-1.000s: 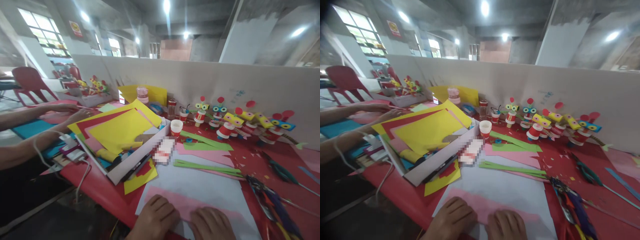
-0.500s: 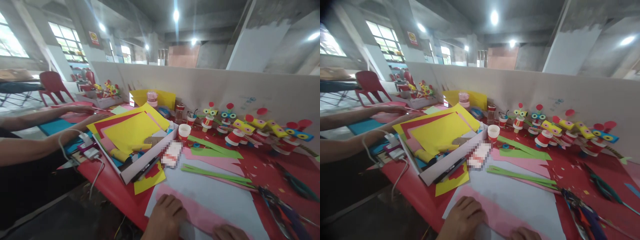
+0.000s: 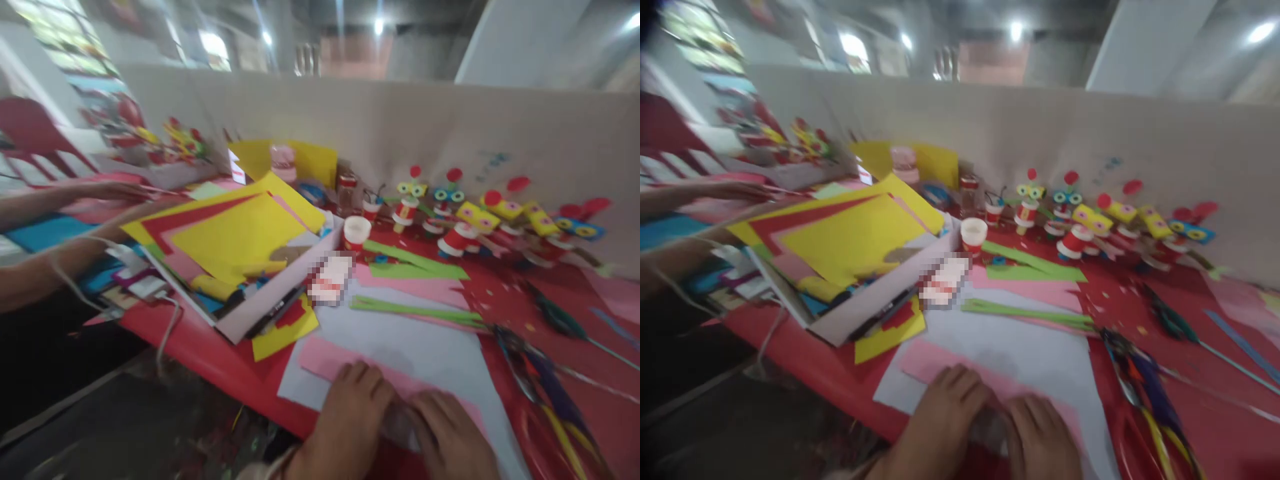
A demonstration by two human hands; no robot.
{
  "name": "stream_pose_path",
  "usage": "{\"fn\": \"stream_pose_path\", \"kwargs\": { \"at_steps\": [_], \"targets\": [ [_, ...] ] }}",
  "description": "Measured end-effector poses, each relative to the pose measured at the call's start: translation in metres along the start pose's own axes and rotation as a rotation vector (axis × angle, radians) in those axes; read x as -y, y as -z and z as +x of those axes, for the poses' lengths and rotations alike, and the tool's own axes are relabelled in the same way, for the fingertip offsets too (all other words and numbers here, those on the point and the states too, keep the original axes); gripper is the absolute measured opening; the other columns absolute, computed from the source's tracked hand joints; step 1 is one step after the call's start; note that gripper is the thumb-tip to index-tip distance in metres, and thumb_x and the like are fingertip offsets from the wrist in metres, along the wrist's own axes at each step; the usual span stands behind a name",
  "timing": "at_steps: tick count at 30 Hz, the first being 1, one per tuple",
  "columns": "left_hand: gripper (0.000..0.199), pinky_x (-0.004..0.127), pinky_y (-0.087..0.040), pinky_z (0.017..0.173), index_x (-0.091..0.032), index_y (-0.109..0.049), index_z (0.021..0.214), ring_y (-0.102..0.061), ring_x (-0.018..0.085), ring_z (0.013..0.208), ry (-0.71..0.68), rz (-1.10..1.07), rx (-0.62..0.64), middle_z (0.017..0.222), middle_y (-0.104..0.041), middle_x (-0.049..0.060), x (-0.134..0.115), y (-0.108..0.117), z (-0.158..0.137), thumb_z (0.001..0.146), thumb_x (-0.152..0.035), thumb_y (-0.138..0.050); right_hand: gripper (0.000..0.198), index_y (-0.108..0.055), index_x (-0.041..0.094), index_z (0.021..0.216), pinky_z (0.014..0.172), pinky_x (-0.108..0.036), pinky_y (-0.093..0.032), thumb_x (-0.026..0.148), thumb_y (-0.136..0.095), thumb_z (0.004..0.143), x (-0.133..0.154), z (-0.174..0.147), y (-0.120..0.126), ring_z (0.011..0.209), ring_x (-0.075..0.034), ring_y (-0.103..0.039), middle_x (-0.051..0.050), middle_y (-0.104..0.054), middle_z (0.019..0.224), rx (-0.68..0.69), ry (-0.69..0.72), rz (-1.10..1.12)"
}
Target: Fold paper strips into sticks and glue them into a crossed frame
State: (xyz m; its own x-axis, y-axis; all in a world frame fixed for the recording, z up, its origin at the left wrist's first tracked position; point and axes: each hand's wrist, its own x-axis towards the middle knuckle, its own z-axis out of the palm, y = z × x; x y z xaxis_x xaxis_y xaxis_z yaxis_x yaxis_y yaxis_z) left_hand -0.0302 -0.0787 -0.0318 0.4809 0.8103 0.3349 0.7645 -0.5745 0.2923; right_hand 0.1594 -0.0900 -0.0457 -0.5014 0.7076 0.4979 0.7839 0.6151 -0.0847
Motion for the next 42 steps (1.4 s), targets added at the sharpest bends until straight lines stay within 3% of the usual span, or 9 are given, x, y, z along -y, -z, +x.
{"fn": "stream_pose_path", "kwargs": {
  "at_steps": [2,4,11,18,24,35,39,42],
  "targets": [
    [0.015,0.036,-0.042,0.075,-0.022,-0.058,0.096,-0.051,0.020,0.085,0.049,-0.057,0.133,0.094,-0.060,0.002,-0.005,0.015,0.003,0.084,-0.015,-0.054,0.025,-0.062,0.023,0.082,0.071,-0.029,-0.044,0.026,-0.041,0.094,0.007,-0.001,0.019,0.074,-0.016,-0.060,-0.002,-0.065,0.079,0.046,-0.229,0.002],
    [0.017,0.038,-0.041,0.075,-0.023,-0.059,0.099,-0.050,0.022,0.089,0.082,-0.087,0.185,0.098,-0.059,0.003,-0.008,0.022,0.007,0.086,-0.016,-0.050,0.023,-0.061,0.022,0.078,0.071,-0.031,-0.042,0.030,-0.045,0.093,0.009,-0.003,0.031,0.074,-0.017,-0.058,-0.002,-0.063,0.077,0.074,-0.378,0.012],
    [0.017,0.037,-0.042,0.074,-0.022,-0.063,0.092,-0.053,0.022,0.084,0.091,-0.133,0.155,0.087,-0.062,0.004,-0.011,0.022,0.021,0.089,-0.021,-0.046,0.019,-0.061,0.020,0.080,0.074,-0.033,-0.040,0.029,-0.048,0.091,-0.008,-0.022,0.043,0.078,-0.018,-0.054,-0.003,-0.063,0.079,0.053,-0.601,0.080],
    [0.013,0.035,-0.042,0.073,-0.021,-0.063,0.087,-0.055,0.022,0.081,0.094,-0.083,0.191,0.082,-0.063,0.003,-0.010,0.024,0.029,0.086,-0.022,-0.051,0.017,-0.063,0.021,0.078,0.071,-0.031,-0.042,0.032,-0.053,0.087,-0.004,-0.027,0.051,0.076,-0.018,-0.056,-0.003,-0.062,0.077,0.001,-0.701,0.073],
    [0.012,0.035,-0.041,0.070,-0.022,-0.062,0.082,-0.055,0.022,0.078,0.116,-0.065,0.194,0.078,-0.062,0.002,-0.010,0.025,0.030,0.085,-0.024,-0.051,0.015,-0.062,0.021,0.079,0.069,-0.028,-0.044,0.031,-0.054,0.086,-0.008,-0.026,0.055,0.074,-0.016,-0.060,-0.003,-0.063,0.079,0.080,-0.823,0.134],
    [0.014,0.032,-0.041,0.066,-0.020,-0.065,0.079,-0.058,0.022,0.080,0.209,0.034,0.198,0.080,-0.064,0.005,-0.017,0.028,0.033,0.082,-0.023,-0.051,0.006,-0.055,0.022,0.073,0.061,-0.026,-0.040,0.021,-0.055,0.079,-0.018,-0.021,0.058,0.065,-0.014,-0.058,0.001,-0.060,0.069,0.195,-0.899,0.181],
    [0.013,0.032,-0.041,0.063,-0.020,-0.065,0.074,-0.058,0.023,0.078,0.215,0.033,0.182,0.078,-0.064,0.005,-0.017,0.029,0.034,0.080,-0.021,-0.053,0.008,-0.053,0.021,0.073,0.062,-0.028,-0.042,0.019,-0.051,0.080,-0.020,-0.024,0.058,0.065,-0.015,-0.058,0.000,-0.059,0.069,0.177,-0.888,0.188],
    [0.013,0.034,-0.041,0.066,-0.020,-0.065,0.075,-0.058,0.023,0.079,0.239,0.024,0.176,0.078,-0.064,0.005,-0.021,0.029,0.033,0.080,-0.020,-0.053,0.011,-0.056,0.020,0.077,0.069,-0.035,-0.045,0.017,-0.047,0.083,-0.005,-0.021,0.053,0.077,-0.021,-0.058,-0.005,-0.060,0.080,0.045,-0.757,-0.019]
  ]
}}
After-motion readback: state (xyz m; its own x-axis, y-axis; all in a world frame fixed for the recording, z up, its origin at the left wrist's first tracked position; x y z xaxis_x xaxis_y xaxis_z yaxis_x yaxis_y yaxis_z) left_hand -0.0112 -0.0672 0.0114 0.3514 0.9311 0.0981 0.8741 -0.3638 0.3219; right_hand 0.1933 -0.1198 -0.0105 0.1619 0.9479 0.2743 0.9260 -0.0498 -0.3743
